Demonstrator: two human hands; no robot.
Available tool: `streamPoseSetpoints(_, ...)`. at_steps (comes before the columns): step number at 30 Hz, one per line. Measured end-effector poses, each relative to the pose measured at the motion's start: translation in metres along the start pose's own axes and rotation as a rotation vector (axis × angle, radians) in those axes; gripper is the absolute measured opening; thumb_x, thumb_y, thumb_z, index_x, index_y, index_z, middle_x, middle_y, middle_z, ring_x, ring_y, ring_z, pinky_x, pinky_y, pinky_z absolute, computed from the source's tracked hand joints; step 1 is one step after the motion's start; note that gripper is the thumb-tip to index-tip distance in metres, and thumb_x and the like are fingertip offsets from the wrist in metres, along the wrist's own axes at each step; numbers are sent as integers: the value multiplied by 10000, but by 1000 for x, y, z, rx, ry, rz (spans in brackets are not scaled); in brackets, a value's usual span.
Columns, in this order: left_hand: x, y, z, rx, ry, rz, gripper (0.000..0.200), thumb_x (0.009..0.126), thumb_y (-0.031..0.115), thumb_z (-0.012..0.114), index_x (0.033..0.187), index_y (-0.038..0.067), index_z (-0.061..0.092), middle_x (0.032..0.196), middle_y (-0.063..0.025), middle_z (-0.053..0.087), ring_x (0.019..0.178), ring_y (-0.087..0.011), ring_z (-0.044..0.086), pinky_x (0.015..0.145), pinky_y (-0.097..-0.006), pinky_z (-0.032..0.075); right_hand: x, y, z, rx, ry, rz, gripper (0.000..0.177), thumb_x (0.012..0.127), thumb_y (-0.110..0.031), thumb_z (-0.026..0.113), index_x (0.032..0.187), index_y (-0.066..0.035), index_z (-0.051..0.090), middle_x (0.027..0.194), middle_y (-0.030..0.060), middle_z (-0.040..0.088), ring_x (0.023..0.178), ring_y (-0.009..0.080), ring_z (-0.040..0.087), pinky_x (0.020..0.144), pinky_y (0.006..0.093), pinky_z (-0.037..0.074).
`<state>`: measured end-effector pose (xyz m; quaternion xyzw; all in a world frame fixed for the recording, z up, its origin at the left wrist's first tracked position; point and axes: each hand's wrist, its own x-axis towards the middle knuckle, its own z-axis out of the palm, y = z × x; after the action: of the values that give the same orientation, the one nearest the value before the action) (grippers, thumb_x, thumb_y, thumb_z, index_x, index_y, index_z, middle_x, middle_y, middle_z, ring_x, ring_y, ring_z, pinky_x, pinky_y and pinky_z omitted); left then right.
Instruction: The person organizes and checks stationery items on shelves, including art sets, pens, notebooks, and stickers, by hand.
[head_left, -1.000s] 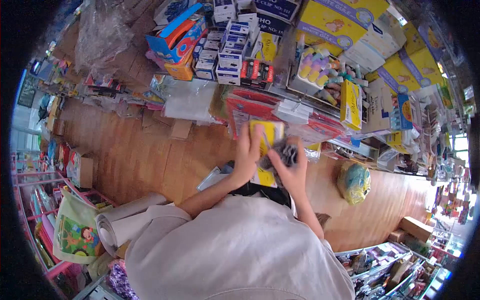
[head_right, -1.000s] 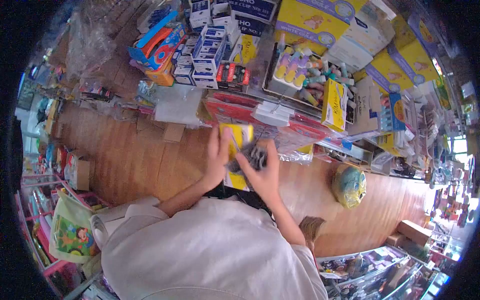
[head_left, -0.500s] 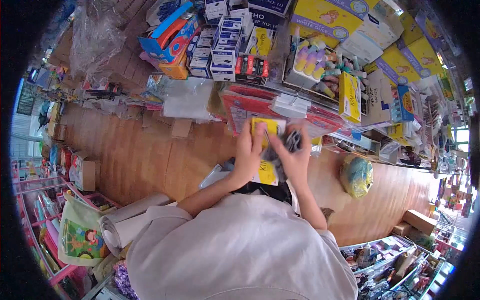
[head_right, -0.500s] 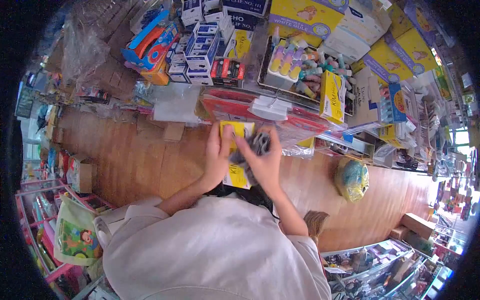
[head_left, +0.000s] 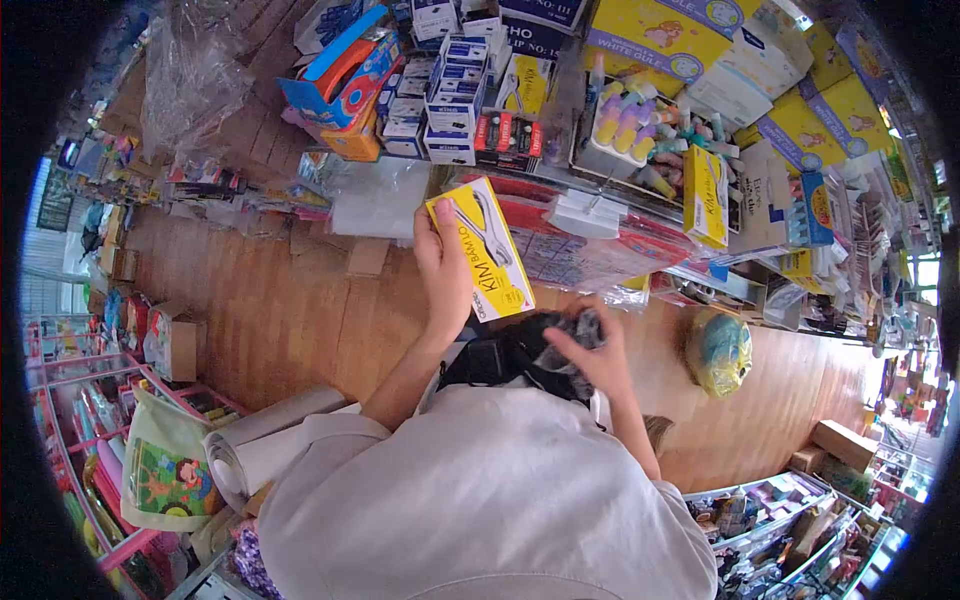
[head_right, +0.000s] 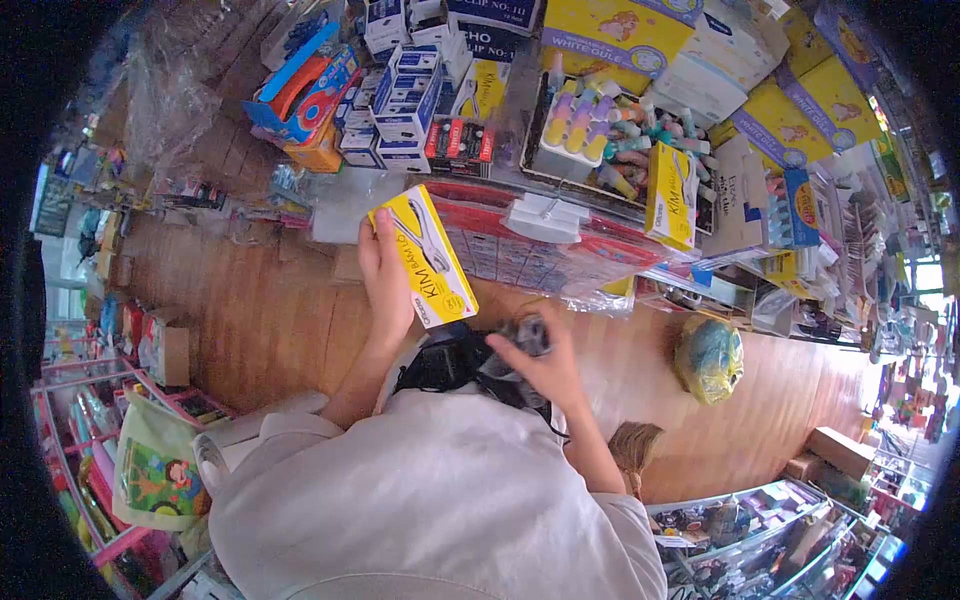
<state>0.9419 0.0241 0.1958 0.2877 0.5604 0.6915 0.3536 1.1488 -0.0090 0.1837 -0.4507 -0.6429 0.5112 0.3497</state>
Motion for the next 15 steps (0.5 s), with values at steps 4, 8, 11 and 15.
streamPoseSetpoints(4, -9, 13, 20, -136, -14, -79, 320, 994, 373, 415, 1040, 64, 483, 867, -14, 531, 763, -61, 519, 675, -218, 424, 3, 7, -29, 124, -1, 23, 447, 734, -126, 776, 1113, -23, 563, 950, 48, 613, 904, 130, 556, 824, 286, 439)
streamPoseSetpoints(8, -17, 4, 37, -122, -120, -37, 325, 1006, 346, 385, 1130, 48, 432, 1005, -74, 535, 859, -86, 509, 722, -215, 425, -6, -7, -20, 223, -118, 26, 474, 767, -131, 751, 1184, -8, 560, 942, 50, 639, 863, 132, 587, 823, 283, 458)
streamPoseSetpoints(11, -31, 6, 54, -162, -195, -48, 297, 1006, 312, 402, 1133, 44, 431, 1053, -72, 525, 922, -98, 506, 776, -230, 428, -7, 0, -11, 186, 76, 72, 429, 769, -131, 752, 1140, 1, 581, 949, 51, 642, 871, 126, 588, 814, 280, 461)
streamPoseSetpoints(15, -43, 6, 59, 32, -585, 38, 366, 984, 177, 463, 1301, 10, 386, 1161, -87, 537, 1059, -129, 523, 890, -261, 426, -13, 6, -18, 556, 606, 271, 357, 757, -123, 760, 1071, -21, 625, 945, 44, 650, 875, 123, 595, 798, 281, 466)
